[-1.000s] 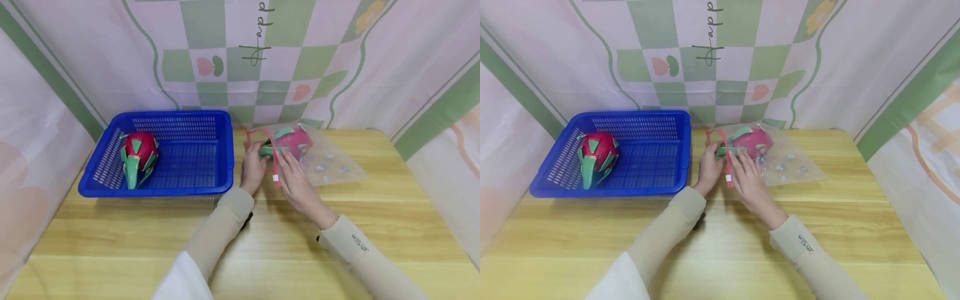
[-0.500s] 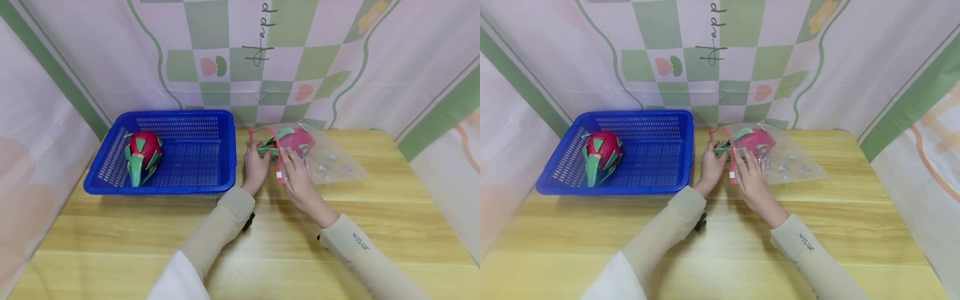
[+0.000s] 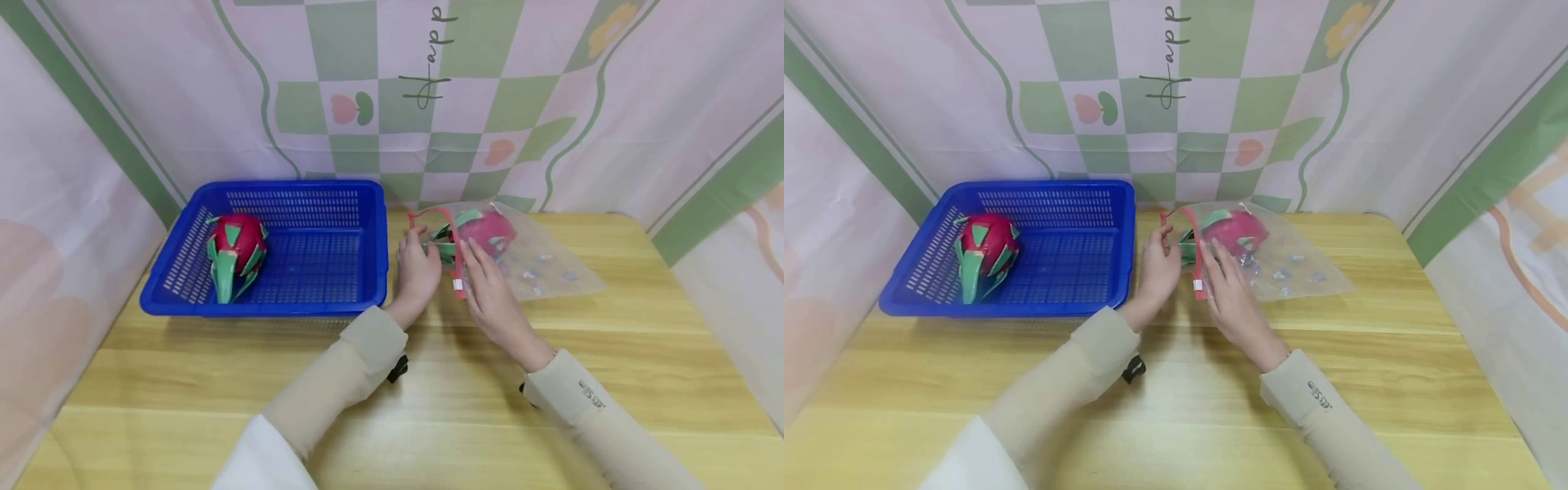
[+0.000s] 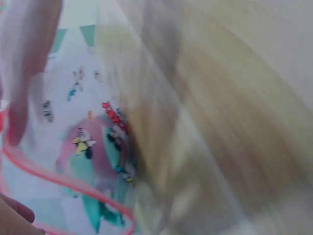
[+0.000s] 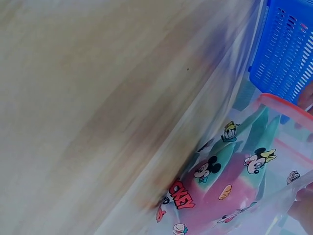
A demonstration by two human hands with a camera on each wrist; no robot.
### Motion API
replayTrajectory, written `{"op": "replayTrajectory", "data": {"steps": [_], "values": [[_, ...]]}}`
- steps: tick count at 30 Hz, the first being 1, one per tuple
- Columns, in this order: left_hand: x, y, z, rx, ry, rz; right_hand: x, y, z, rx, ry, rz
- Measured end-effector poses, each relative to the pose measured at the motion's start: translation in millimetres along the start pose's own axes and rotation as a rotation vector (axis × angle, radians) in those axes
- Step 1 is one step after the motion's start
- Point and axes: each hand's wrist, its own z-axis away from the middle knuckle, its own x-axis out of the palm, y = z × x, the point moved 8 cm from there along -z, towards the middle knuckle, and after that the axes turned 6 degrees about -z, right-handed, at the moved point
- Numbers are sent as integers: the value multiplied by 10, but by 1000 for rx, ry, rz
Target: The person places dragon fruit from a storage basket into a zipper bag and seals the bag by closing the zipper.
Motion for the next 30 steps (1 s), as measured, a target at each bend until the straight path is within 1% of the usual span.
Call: {"op": "replayTrajectory", "data": {"steps": [3,6,9,15,19,22,26,28,30], "values": [[-81,55,1,21,-38,1,5,-15,-8,-22,-9,-1],[-187,99,-21,48,-48,0,14,-41,-17,-62,-18,9],[-317,130,-50,75,-37,-7,28,-63,-26,-89,-41,21],[-664,197,-100,122,-16,-11,47,-54,-43,-55,-95,28],[-917,215,-196,139,6,-47,49,-72,-47,-72,-114,32],[-1100,176,-318,139,33,-108,44,-90,-39,-110,-113,25],[-1366,23,-494,106,79,-174,48,-100,-17,-154,-128,20],[-1503,-82,-565,81,106,-197,66,-75,-6,-135,-159,22],[-1635,-193,-615,59,136,-244,86,-42,0,-90,-199,29]]}}
